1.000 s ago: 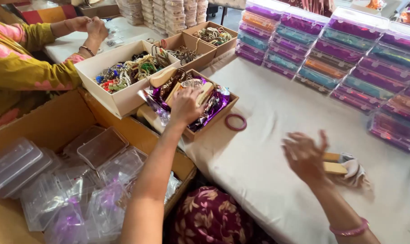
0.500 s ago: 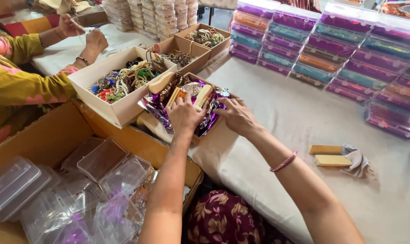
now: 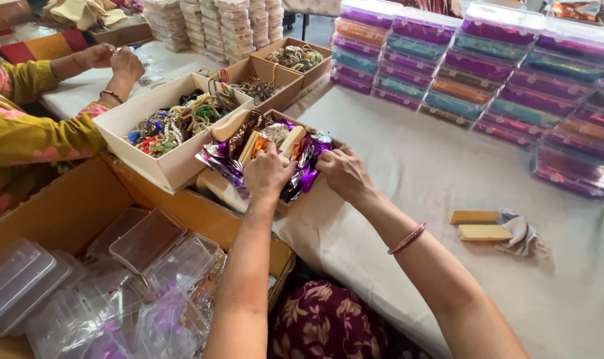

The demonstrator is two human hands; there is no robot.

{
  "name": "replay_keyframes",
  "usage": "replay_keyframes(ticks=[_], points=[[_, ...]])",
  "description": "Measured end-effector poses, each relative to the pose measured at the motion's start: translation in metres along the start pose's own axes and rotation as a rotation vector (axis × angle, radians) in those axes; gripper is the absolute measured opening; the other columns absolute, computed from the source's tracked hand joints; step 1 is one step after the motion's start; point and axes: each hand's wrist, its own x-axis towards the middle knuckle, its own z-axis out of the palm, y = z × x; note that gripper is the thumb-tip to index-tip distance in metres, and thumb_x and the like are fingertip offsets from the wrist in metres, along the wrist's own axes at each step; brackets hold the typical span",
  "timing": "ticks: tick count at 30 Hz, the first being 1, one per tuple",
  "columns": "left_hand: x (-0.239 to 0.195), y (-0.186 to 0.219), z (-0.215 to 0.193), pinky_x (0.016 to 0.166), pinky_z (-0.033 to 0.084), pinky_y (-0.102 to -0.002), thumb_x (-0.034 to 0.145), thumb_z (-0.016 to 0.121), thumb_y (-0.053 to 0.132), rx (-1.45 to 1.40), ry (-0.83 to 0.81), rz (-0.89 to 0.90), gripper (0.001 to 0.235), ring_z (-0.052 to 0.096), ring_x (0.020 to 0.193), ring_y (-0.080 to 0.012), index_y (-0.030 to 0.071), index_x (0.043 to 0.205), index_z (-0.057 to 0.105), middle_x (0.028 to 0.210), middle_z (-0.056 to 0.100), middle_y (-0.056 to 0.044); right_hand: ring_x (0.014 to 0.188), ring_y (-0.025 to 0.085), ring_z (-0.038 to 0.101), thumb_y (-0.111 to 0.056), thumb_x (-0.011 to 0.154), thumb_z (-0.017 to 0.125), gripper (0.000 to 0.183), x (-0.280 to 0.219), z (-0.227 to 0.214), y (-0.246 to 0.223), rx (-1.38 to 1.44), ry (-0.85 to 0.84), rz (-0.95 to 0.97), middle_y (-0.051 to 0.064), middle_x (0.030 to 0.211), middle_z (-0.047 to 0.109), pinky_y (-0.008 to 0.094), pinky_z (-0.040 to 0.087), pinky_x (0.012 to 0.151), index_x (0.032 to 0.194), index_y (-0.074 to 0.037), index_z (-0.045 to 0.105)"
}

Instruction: The person wipes a small wooden block with a white cloth, then wraps it in a shiny purple foil sheet. They place the wrapped block into a clear plastic container and repeat the process with another wooden block.

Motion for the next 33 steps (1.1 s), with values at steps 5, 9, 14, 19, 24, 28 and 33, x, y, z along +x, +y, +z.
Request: replay_keyframes(ticks=[5, 9, 14, 19, 24, 28, 33], points=[[0.000, 0.000, 0.002, 0.049, 0.058, -0.035, 0.081, 0.077, 0.060, -0.016, 0.045, 0.004, 0.060, 0.074, 0.069, -0.0242, 0.009, 0.112, 0.068, 0.089, 0.073, -0.013, 0.089, 0.020, 0.070, -0.006, 0.078, 0.070, 0.019, -0.015, -0.019, 0.004, 0.076, 0.150, -0.038, 0.001, 0.104, 0.072, 0.039, 0.052, 0.083, 0.092, -0.014, 0.079], [-0.002, 0.000, -0.001, 0.052, 0.059, -0.036, 0.079, 0.078, 0.064, -0.008, 0.036, -0.021, 0.063, 0.074, 0.072, -0.0247, 0.008, 0.108, 0.068, 0.091, 0.073, -0.013, 0.087, 0.021, 0.070, -0.012, 0.075, 0.078, 0.017, -0.039, -0.040, 0.016, 0.068, 0.099, -0.095, 0.002, 0.101, 0.071, 0.038, 0.053, 0.082, 0.092, -0.010, 0.075], [-0.005, 0.000, -0.004, 0.060, 0.059, -0.042, 0.080, 0.077, 0.065, 0.005, 0.129, 0.014, 0.063, 0.074, 0.078, -0.0295, 0.007, 0.105, 0.069, 0.094, 0.073, -0.016, 0.083, 0.020, 0.069, -0.013, 0.083, 0.079, 0.011, -0.094, -0.073, 0.038, 0.121, 0.124, -0.071, 0.000, 0.101, 0.070, 0.037, 0.054, 0.077, 0.091, -0.010, 0.073], [-0.019, 0.014, -0.024, 0.080, 0.053, -0.051, 0.090, 0.070, 0.061, 0.055, 0.303, 0.147, 0.057, 0.072, 0.091, -0.0321, 0.006, 0.104, 0.072, 0.103, 0.073, -0.017, 0.080, 0.022, 0.068, -0.012, 0.082, 0.079, 0.009, -0.180, -0.099, 0.064, 0.067, 0.148, 0.013, 0.000, 0.101, 0.070, 0.035, 0.055, 0.074, 0.088, -0.009, 0.072], [-0.028, 0.085, -0.039, 0.102, 0.042, -0.052, 0.095, 0.069, 0.053, 0.102, 0.572, 0.542, 0.044, 0.066, 0.112, -0.0297, 0.010, 0.107, 0.072, 0.116, 0.072, -0.010, 0.092, 0.026, 0.071, -0.006, 0.077, 0.076, 0.013, -0.255, -0.105, 0.086, -0.051, 0.194, 0.141, 0.003, 0.100, 0.072, 0.040, 0.055, 0.086, 0.087, -0.008, 0.068], [-0.049, 0.180, -0.005, 0.090, 0.049, -0.048, 0.090, 0.068, 0.047, 0.070, 0.378, 0.852, 0.048, 0.067, 0.111, -0.0291, 0.013, 0.123, 0.072, 0.120, 0.072, -0.011, 0.096, 0.031, 0.068, -0.006, 0.076, 0.077, 0.021, -0.275, -0.102, 0.096, -0.010, 0.312, 0.257, 0.007, 0.100, 0.073, 0.041, 0.053, 0.087, 0.096, -0.006, 0.071], [-0.072, 0.273, 0.072, 0.090, 0.051, -0.054, 0.091, 0.062, 0.067, -0.092, -0.448, 0.501, 0.063, 0.065, 0.110, -0.0379, 0.011, 0.116, 0.072, 0.114, 0.069, -0.017, 0.100, 0.027, 0.069, -0.010, 0.075, 0.081, 0.022, -0.294, -0.091, 0.101, 0.005, 0.202, 0.409, 0.009, 0.096, 0.073, 0.042, 0.053, 0.095, 0.093, -0.010, 0.070]])
